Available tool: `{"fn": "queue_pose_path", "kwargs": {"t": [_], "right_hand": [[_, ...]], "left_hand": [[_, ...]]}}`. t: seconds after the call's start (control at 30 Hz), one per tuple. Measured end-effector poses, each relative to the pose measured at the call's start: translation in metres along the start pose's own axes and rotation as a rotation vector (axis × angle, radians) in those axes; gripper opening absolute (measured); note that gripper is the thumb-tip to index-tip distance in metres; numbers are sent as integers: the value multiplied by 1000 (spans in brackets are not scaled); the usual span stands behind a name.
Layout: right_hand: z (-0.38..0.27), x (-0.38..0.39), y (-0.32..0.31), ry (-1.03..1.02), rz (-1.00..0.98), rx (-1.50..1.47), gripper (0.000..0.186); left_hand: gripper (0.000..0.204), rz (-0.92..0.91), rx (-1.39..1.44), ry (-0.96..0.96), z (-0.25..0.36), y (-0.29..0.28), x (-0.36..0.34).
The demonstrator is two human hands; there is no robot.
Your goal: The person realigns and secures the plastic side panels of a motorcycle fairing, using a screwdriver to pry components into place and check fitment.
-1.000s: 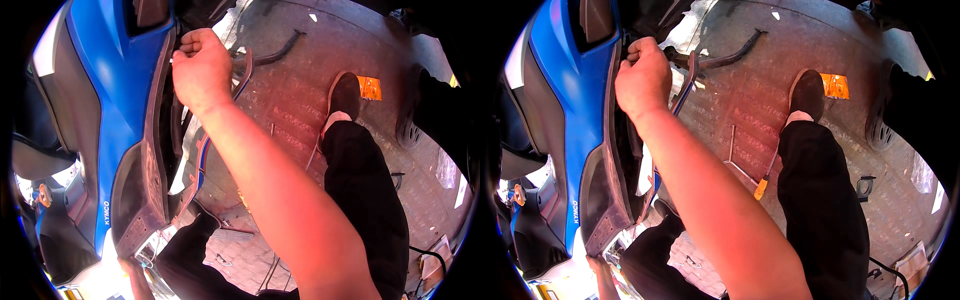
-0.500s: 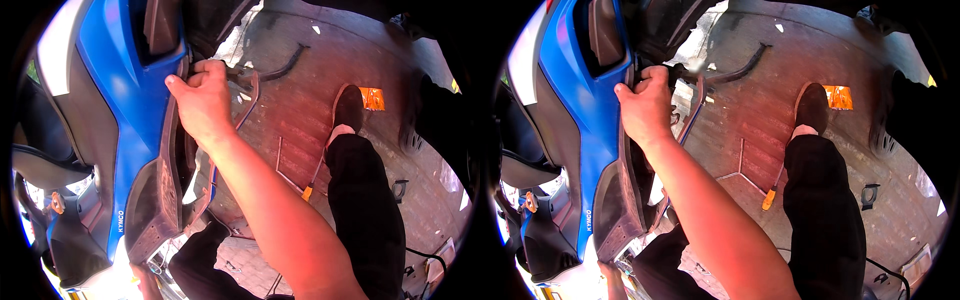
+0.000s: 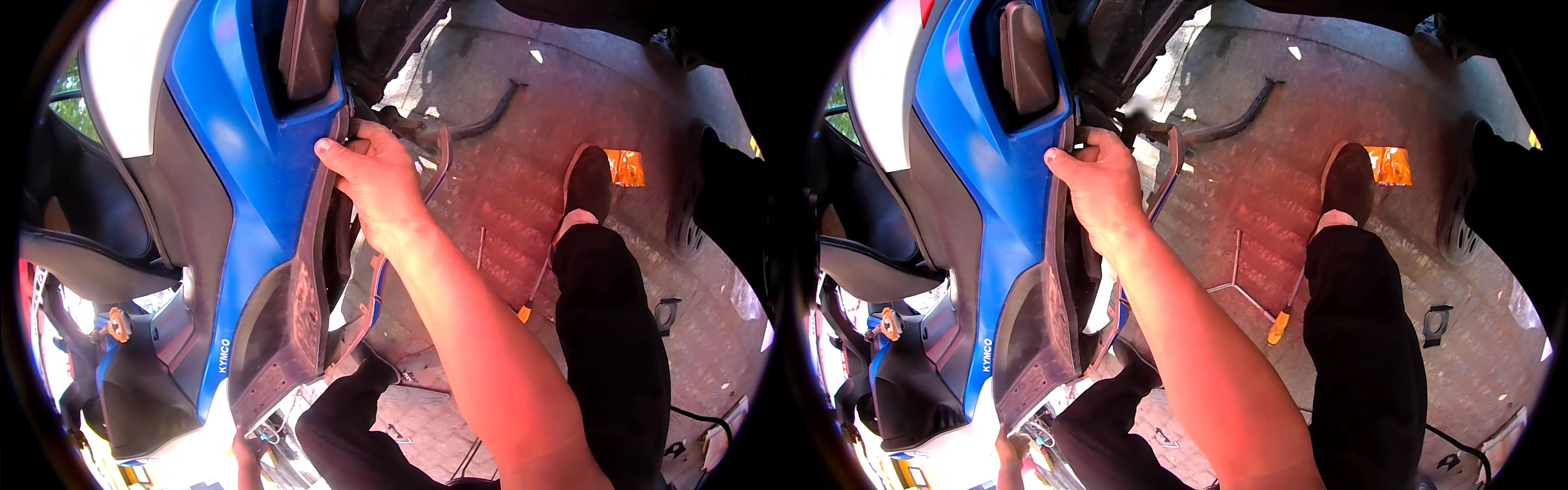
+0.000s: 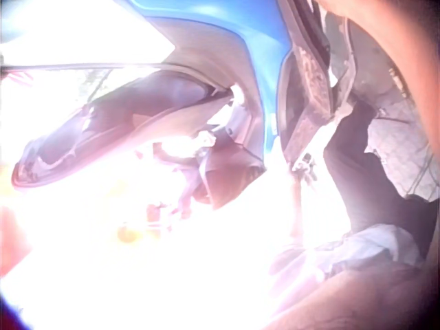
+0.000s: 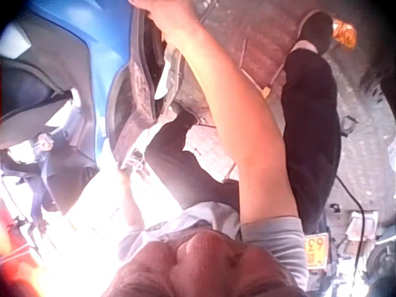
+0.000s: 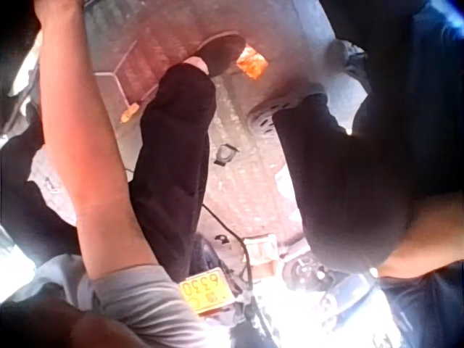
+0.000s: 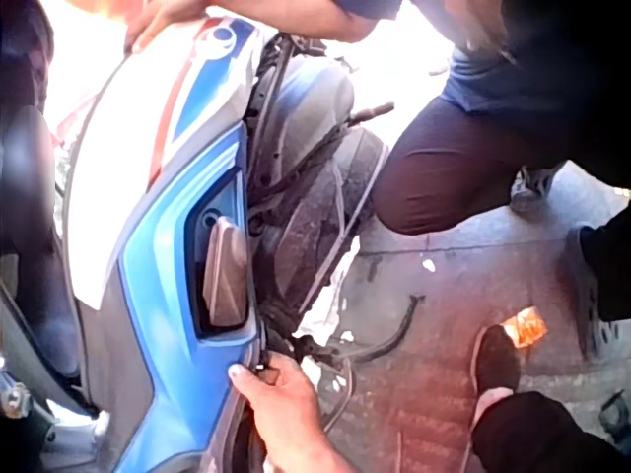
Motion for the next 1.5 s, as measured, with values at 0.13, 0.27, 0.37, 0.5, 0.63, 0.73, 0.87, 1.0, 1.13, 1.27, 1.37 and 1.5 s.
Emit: {"fn": "queue_pose_path", "kwargs": {"t": [0.13, 0.27, 0.37, 0.5, 0.63, 0.73, 0.87, 1.0, 1.13, 1.27, 1.37, 1.5], "right_hand": [[-15, 3, -1, 73, -64, -78, 39], [-12, 8, -1, 62, -39, -105, 38], [0, 10, -2, 97, -80, -210, 35], [-18, 11, -18, 125, -144, -350, 29], [-13, 5, -21, 177, -166, -215, 29], [-19, 9, -19, 173, -169, -172, 38], [-13, 8, -23, 151, -156, -85, 40], [-9, 4, -35, 146, -192, -26, 21], [2, 4, -41, 176, -177, -104, 13], [19, 15, -43, 210, -171, 97, 29], [29, 14, -55, 251, -126, 174, 29], [50, 12, -69, 124, -93, 456, 27]], "left_hand": [[80, 163, 28, 92, 33, 65, 32], [42, -134, -434, 818, 193, 232, 154], [37, -161, -878, 1711, 329, 348, 271], [36, -301, -838, 1803, 434, 443, 321], [40, -146, -1104, 1681, 416, 467, 279], [66, 95, -1273, 1554, 369, 484, 255], [81, 283, -1075, 1501, 326, 491, 220], [79, 283, -936, 1513, 286, 485, 189], [76, 117, -797, 1473, 282, 477, 174], [76, 12, -708, 1346, 278, 478, 170], [77, -63, -684, 1324, 280, 478, 164], [74, -174, -682, 1344, 283, 486, 147]]}}
Point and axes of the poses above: each hand's wrist, its own x-axis away from the middle knuckle, its own y-axis out of the palm, z = x × y, the point moved 3 cm from there along -x, towards the middle knuckle, and after that the axes turned 8 degrees about -z, right-handed, at the moved point
